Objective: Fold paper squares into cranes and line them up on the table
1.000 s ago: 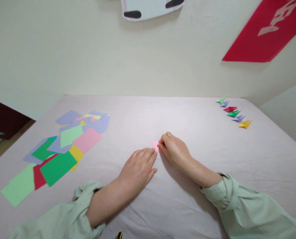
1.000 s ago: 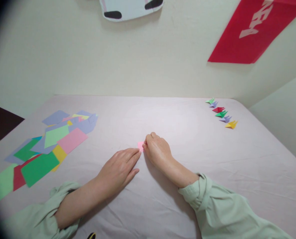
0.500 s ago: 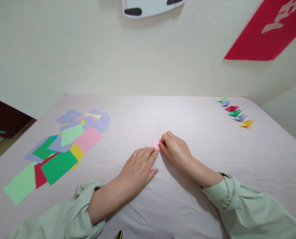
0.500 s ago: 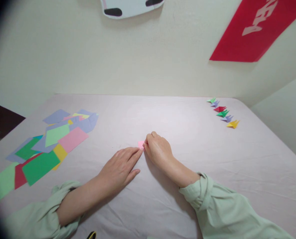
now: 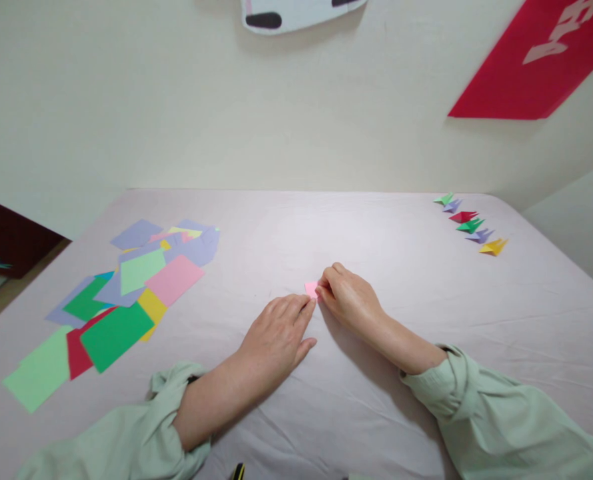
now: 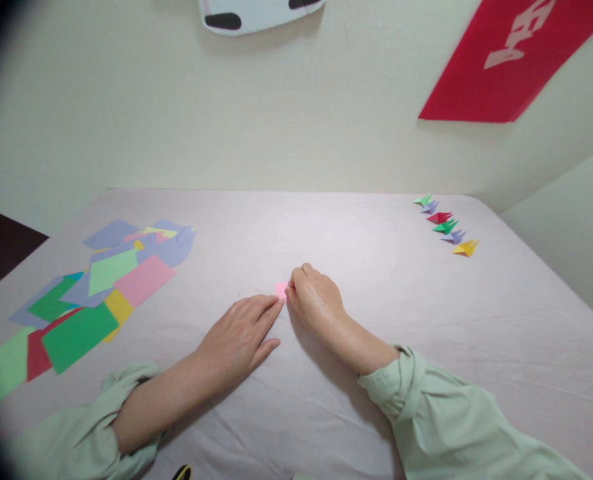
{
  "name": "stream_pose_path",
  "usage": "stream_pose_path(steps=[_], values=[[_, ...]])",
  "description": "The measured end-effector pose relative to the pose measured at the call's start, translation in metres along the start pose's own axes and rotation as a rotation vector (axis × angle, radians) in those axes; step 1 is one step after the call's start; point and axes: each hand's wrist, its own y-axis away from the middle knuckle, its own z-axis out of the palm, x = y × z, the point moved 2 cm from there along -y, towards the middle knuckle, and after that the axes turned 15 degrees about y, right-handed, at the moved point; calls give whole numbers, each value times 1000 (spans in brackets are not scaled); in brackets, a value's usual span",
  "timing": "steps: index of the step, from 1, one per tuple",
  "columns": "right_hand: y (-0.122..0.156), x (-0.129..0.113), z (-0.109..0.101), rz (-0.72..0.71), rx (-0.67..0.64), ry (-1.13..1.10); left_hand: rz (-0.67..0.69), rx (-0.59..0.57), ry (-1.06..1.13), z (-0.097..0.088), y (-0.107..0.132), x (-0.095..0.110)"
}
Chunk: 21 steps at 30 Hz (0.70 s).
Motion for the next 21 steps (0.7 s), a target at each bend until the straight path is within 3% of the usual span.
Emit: stream_pose_path(steps=[7, 13, 21], values=[[0, 1, -2, 13, -17, -26, 32, 10, -64, -3, 8, 5], [0, 1, -3, 13, -19, -43, 31, 34, 93, -9, 6, -1], [1, 1, -1, 6, -10, -43, 33, 58, 46, 3, -2, -6]])
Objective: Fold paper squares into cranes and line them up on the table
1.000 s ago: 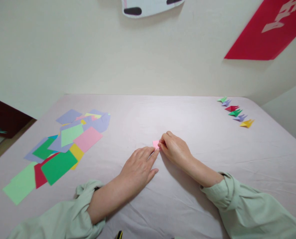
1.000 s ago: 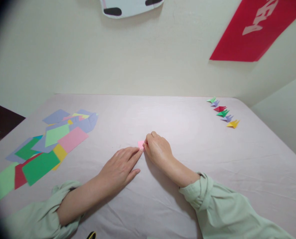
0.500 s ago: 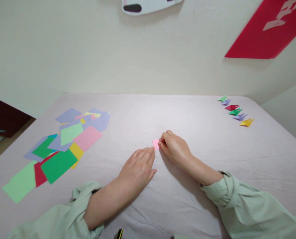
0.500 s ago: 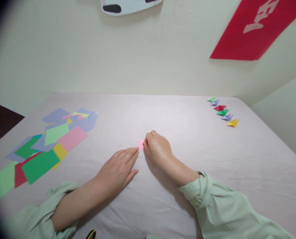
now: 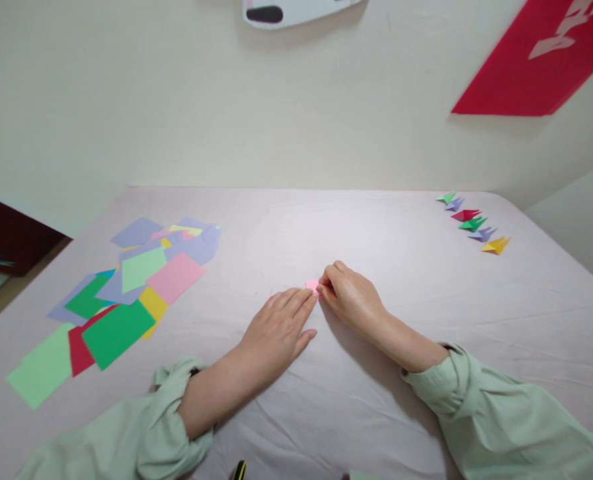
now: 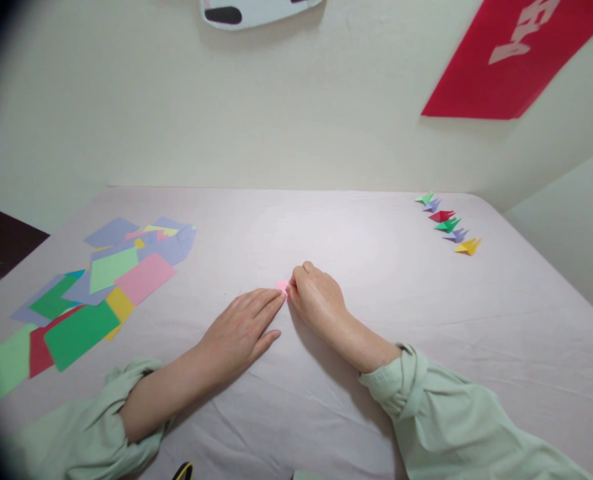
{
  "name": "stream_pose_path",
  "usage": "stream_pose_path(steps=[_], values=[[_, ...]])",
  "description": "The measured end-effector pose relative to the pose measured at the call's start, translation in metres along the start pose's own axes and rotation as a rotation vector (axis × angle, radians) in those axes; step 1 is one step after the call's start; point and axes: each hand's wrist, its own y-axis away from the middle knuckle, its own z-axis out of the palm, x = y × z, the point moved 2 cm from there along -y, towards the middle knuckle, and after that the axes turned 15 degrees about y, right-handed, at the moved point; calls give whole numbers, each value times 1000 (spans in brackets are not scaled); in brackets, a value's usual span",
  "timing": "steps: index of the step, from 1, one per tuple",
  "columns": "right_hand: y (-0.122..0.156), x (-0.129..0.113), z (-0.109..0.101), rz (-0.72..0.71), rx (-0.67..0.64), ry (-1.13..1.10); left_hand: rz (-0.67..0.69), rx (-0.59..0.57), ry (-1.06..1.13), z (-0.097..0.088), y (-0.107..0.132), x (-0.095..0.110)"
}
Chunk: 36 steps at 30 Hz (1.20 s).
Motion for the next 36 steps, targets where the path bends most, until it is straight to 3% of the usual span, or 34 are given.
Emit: stream_pose_path(steps=[8, 14, 22, 36], values=[[-1, 5, 4, 5, 58, -78, -3, -5, -62, -1, -1, 3], [11, 15, 3, -37, 201, -269, -2, 0, -48, -2, -2, 4], [43, -2, 9, -195, 161, 43, -14, 5, -42, 0, -1, 3], [47, -1, 7, -187, 151, 401, 1, 19, -40, 0, -1, 3]])
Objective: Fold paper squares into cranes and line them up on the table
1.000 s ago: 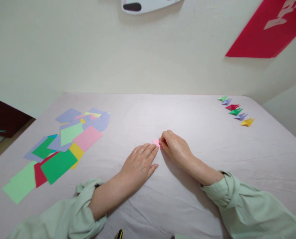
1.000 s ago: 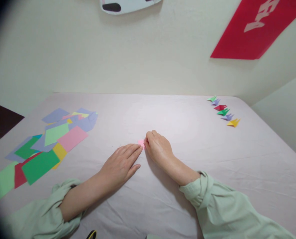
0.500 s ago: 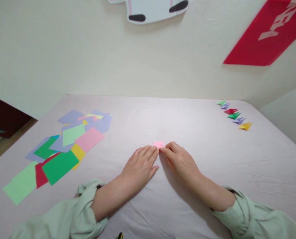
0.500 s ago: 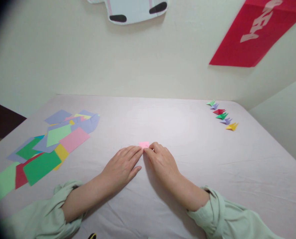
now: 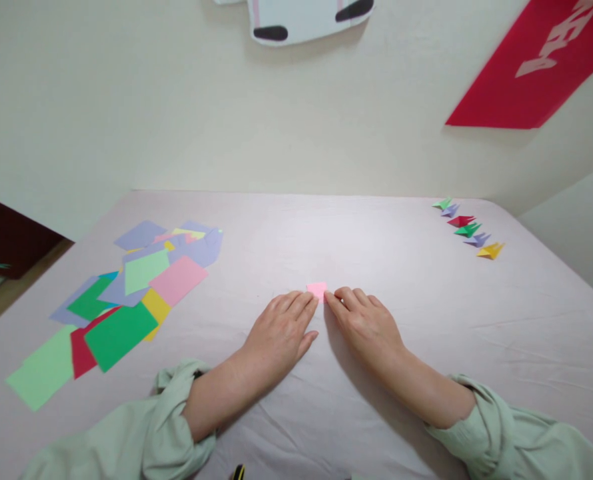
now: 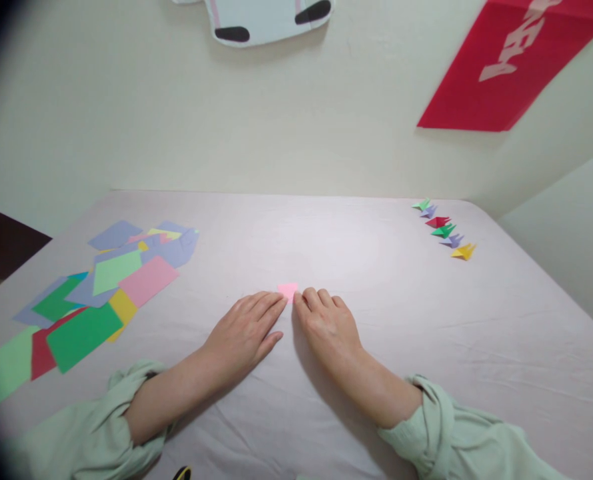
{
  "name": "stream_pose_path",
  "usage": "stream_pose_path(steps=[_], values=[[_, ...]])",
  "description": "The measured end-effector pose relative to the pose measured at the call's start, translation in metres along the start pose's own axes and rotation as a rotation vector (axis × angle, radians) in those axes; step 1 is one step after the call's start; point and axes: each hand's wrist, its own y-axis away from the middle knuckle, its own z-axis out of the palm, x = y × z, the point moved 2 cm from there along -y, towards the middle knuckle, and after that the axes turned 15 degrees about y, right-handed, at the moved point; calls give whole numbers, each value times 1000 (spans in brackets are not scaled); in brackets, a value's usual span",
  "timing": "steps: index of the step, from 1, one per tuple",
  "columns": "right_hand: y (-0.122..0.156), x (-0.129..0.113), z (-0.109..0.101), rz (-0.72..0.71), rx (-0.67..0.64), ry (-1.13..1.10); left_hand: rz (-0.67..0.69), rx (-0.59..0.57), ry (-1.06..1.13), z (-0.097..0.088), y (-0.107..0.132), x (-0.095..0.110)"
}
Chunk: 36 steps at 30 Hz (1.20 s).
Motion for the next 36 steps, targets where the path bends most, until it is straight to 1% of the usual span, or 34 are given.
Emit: stream_pose_path(steps=[6, 12, 18, 20, 26, 29, 31, 34, 36], values=[[1, -4, -3, -19, -9, 40, -11, -8, 16, -3, -4, 2], [1, -3, -4, -85, -4, 39, -15, -14, 5, -3, -5, 3], [-10, -3, -6, -54, -48, 17, -6, 13, 32, -3, -5, 2], [-11, -6, -6, -56, -43, 19, -13, 21, 31, -3, -5, 2], [4, -11, -2, -63, 14, 47, -8, 29, 67, 0, -4, 1], [8, -10, -2, -51, 12, 45, -5, 70, 165, -1, -4, -4], [8, -8, -3, -36, -1, 41, -27, 129, 251, -3, -5, -9], [6, -7, -4, -20, -1, 28, -71, 224, 352, -5, -11, -19], [6, -8, -5, -15, 8, 9, -74, 242, 409, -6, -17, -23]])
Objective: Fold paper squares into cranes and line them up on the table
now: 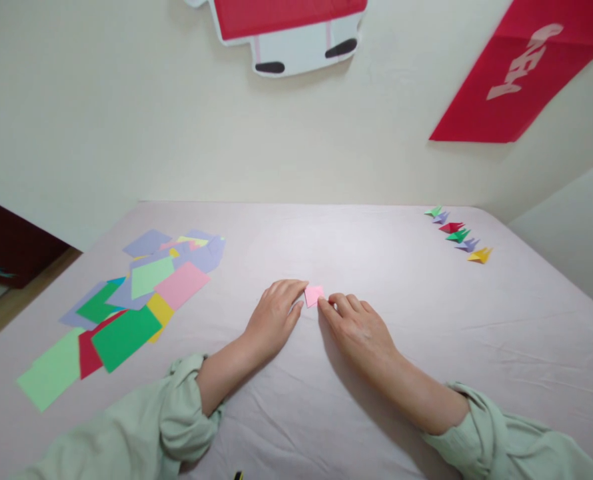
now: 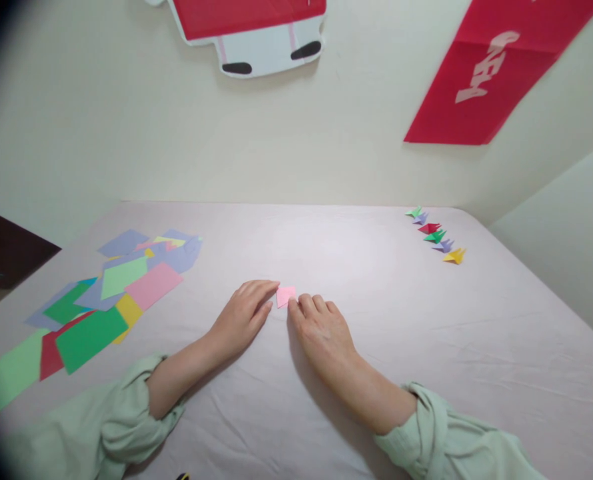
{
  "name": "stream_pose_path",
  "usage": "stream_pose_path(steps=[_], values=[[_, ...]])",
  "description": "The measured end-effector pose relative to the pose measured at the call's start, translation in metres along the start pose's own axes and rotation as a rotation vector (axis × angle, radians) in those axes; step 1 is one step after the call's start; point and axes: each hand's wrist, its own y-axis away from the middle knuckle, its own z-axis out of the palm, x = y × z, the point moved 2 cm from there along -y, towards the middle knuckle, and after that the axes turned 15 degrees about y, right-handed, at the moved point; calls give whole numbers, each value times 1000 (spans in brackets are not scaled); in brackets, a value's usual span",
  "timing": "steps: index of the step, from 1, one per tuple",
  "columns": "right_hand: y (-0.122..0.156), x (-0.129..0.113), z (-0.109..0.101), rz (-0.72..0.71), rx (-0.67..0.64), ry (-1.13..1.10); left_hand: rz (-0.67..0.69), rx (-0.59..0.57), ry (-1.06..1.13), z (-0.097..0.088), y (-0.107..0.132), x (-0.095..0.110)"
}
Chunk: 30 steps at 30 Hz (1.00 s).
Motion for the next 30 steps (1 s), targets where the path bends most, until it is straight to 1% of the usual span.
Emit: stream_pose_path(steps=[3, 6, 9, 15, 30], values=[[0, -2, -1, 4, 2, -46, -12, 14, 82, 0, -10, -2], [-1, -3, -2, 12, 5, -105, -17, 43, 156, 0, -14, -3], [-1, -3, 0, 19, 28, -148, -9, 53, 211, 0, -12, -4], [0, -1, 7, -9, 144, -225, 15, -1, 265, 0, -4, -4], [-1, 2, 11, -16, 190, -346, 33, -18, 240, 1, -7, -4]])
